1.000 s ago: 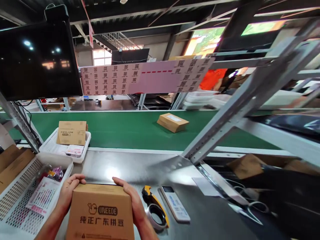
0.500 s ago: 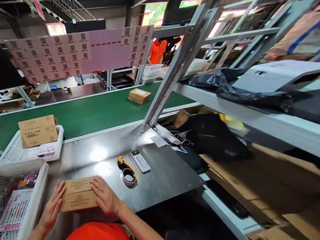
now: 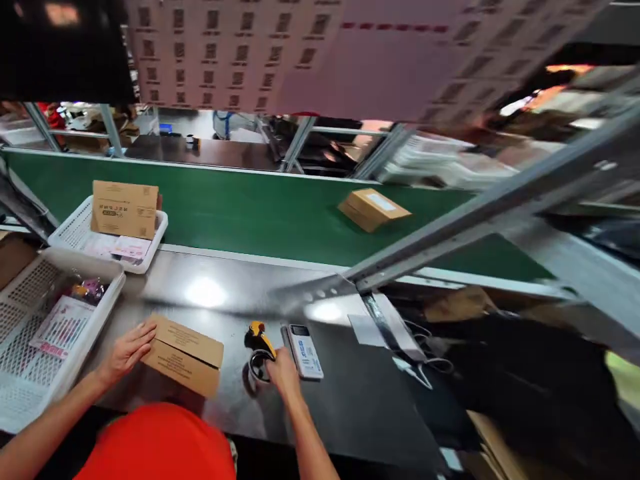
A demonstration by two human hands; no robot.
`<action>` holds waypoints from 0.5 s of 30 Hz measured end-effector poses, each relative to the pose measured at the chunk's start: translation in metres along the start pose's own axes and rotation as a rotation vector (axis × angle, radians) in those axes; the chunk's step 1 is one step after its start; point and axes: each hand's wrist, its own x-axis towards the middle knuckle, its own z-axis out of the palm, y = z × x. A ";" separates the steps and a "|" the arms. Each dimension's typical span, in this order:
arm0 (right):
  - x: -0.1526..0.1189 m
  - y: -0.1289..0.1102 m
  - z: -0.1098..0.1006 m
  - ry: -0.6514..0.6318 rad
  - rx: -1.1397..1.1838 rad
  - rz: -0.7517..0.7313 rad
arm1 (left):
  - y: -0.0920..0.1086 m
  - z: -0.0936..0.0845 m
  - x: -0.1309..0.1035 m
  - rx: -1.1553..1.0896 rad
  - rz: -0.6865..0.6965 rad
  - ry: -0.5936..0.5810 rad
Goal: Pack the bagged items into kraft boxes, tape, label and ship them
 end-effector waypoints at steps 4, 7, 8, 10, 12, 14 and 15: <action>-0.042 -0.038 -0.019 -0.017 0.166 -0.310 | 0.007 0.008 -0.009 -0.067 -0.114 0.051; -0.080 -0.084 -0.022 -0.050 0.333 -0.716 | 0.010 0.008 -0.009 -0.104 -0.134 0.045; -0.090 -0.098 -0.019 -0.082 0.321 -0.849 | 0.011 0.007 -0.008 -0.109 -0.127 0.035; -0.102 -0.121 -0.008 -0.124 0.212 -1.101 | 0.011 0.005 -0.009 -0.110 -0.106 0.014; -0.104 -0.133 0.003 -0.106 0.065 -1.271 | 0.014 0.003 -0.009 -0.102 -0.100 -0.015; -0.101 -0.134 0.010 -0.062 -0.001 -1.314 | 0.023 0.002 -0.008 -0.086 -0.144 -0.007; -0.098 -0.132 0.012 -0.051 0.004 -1.309 | 0.030 0.003 -0.007 -0.089 -0.186 0.043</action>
